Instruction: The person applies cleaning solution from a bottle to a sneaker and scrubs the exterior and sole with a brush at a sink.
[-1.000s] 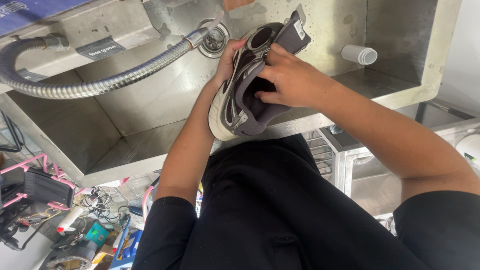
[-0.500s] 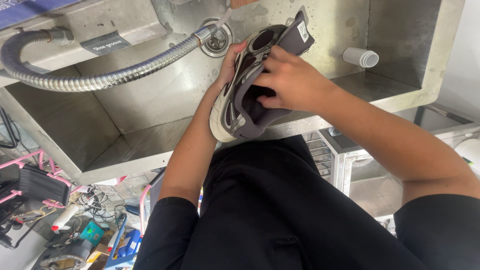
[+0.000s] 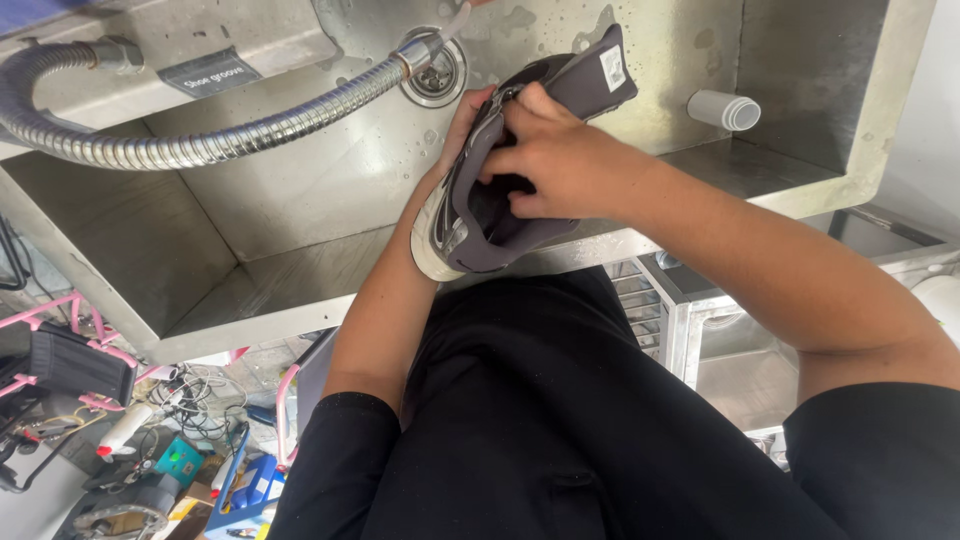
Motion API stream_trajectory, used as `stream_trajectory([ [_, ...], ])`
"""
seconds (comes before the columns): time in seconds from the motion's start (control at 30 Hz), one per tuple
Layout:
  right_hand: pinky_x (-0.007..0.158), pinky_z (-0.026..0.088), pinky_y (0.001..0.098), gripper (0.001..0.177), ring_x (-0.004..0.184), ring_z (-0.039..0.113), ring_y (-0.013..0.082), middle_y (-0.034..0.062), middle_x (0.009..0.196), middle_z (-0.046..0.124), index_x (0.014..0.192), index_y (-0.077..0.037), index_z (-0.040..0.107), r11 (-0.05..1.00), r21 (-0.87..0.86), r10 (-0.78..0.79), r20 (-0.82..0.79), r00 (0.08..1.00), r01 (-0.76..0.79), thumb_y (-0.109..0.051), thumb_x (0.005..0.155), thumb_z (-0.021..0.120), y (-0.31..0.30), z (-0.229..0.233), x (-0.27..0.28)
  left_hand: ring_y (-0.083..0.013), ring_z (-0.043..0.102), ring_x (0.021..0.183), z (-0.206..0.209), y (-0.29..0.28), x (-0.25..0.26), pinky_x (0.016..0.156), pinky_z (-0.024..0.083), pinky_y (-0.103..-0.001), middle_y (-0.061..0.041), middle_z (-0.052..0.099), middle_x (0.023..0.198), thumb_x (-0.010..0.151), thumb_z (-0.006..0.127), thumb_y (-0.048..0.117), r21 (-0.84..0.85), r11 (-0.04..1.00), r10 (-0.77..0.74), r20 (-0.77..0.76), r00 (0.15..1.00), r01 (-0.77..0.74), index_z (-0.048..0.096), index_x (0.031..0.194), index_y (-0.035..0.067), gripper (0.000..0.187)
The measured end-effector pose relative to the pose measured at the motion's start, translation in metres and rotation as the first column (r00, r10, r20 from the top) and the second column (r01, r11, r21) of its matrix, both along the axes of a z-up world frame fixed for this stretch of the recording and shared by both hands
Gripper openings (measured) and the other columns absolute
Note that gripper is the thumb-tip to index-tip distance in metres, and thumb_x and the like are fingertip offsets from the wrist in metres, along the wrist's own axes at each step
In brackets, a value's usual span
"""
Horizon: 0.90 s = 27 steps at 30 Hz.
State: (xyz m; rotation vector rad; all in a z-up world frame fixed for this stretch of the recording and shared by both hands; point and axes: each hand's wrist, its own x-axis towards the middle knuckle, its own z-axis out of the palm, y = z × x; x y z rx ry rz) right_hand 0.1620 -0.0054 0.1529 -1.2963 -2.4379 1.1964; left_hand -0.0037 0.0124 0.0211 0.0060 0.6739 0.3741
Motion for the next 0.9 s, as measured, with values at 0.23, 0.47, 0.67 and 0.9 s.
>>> stream_trajectory([
  [0.23,0.098,0.053,0.0403,0.023,0.111,0.057,0.0312,0.0103,0.103,0.063,0.105,-0.006,0.073,0.994,0.043,-0.088,-0.169,0.982,0.096,-0.007,0.083,0.076,-0.008,-0.004,0.01,-0.0205,0.071,0.091,-0.027,0.007,-0.012,0.086,0.058,-0.035,-0.01,0.074,0.104,0.096,0.055,0.046,0.046,0.995,0.087,0.032,0.996,-0.089,0.07,0.116,0.003,0.05],
  [0.47,0.098,0.052,0.0384,0.038,0.111,0.066,0.0298,0.0158,0.117,0.068,0.121,-0.001,0.066,0.94,-0.262,-0.291,-0.282,0.914,0.218,0.005,0.083,0.064,-0.039,-0.047,0.024,-0.023,0.073,0.07,-0.026,-0.004,0.001,0.062,0.058,-0.034,-0.012,0.077,0.083,0.088,0.055,0.056,0.168,0.986,0.061,-0.224,0.973,-0.023,0.072,0.105,0.0,0.061],
  [0.67,0.088,0.06,0.0289,0.033,0.106,0.071,0.0225,0.0167,0.122,0.069,0.134,0.001,0.062,0.044,-0.984,-0.994,-0.025,-0.109,-0.171,-0.016,0.106,0.055,-0.06,-0.133,0.025,-0.0323,0.055,0.134,-0.017,-0.038,0.039,0.118,0.044,-0.041,-0.027,0.056,0.143,0.097,0.056,0.045,0.67,0.743,0.209,-0.218,0.953,-0.009,0.038,0.155,-0.004,0.078],
  [0.9,0.081,0.059,0.0251,0.03,0.1,0.07,0.015,0.0107,0.117,0.071,0.133,-0.001,0.063,0.15,-0.979,-0.988,-0.142,0.066,0.141,-0.018,0.109,0.058,-0.078,-0.232,0.042,-0.0405,0.023,0.157,0.008,-0.026,0.025,0.129,0.024,-0.049,-0.026,0.025,0.165,0.098,0.048,0.063,0.79,0.612,0.274,-0.265,0.924,0.045,0.007,0.166,0.004,0.099],
])
